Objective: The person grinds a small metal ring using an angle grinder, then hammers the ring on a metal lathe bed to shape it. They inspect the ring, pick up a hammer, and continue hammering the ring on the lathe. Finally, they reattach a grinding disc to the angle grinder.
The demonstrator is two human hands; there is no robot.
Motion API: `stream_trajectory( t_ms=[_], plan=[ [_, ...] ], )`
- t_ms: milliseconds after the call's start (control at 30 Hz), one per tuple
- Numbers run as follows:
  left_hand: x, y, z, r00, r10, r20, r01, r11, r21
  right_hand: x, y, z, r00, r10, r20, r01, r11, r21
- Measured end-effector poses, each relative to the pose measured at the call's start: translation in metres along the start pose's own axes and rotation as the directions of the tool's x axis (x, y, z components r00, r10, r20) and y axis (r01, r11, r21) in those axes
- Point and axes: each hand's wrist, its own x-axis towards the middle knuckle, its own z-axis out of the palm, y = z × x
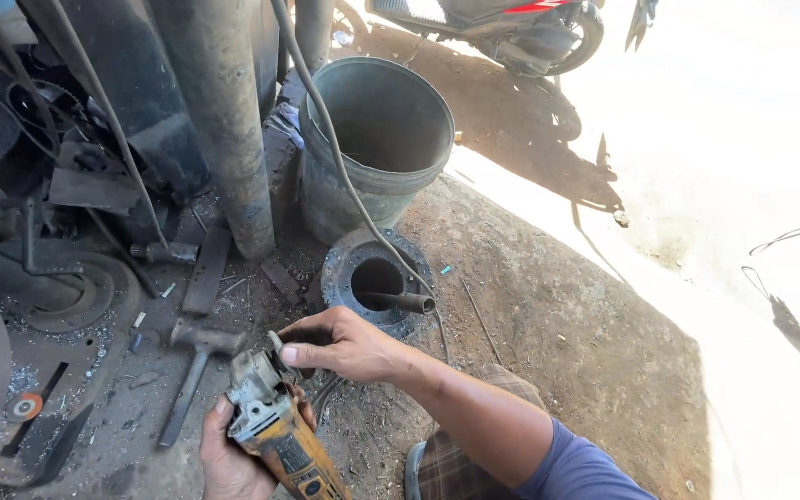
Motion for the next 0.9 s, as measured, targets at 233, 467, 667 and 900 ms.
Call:
stream_trajectory(
  t_ms=[233, 467, 667, 900],
  plan=[
    [0.007, 0.002, -0.022, 0.975, 0.053, 0.215, -0.072, 0.994, 0.083, 0.004, 0.021, -0.012, 0.918, -0.380, 0.112, 0.390, 0.917, -0.085],
    [0.028, -0.025, -0.043, 0.947, 0.168, -0.274, -0.085, 0.953, 0.290, 0.022, 0.035, 0.030, 0.985, 0.074, -0.157, -0.003, 0.911, 0.412],
    [0.000, 0.001, 0.035, 0.948, 0.316, -0.039, -0.248, 0.807, 0.536, 0.034, 0.023, 0.046, 0.901, 0.412, -0.133, -0.155, 0.594, 0.789],
    [-0.017, 0.008, 0.057, 0.911, 0.380, 0.161, -0.410, 0.793, 0.451, 0.031, 0.025, 0.058, 0.878, -0.040, -0.476, 0.277, 0.855, 0.439]
  ],
)
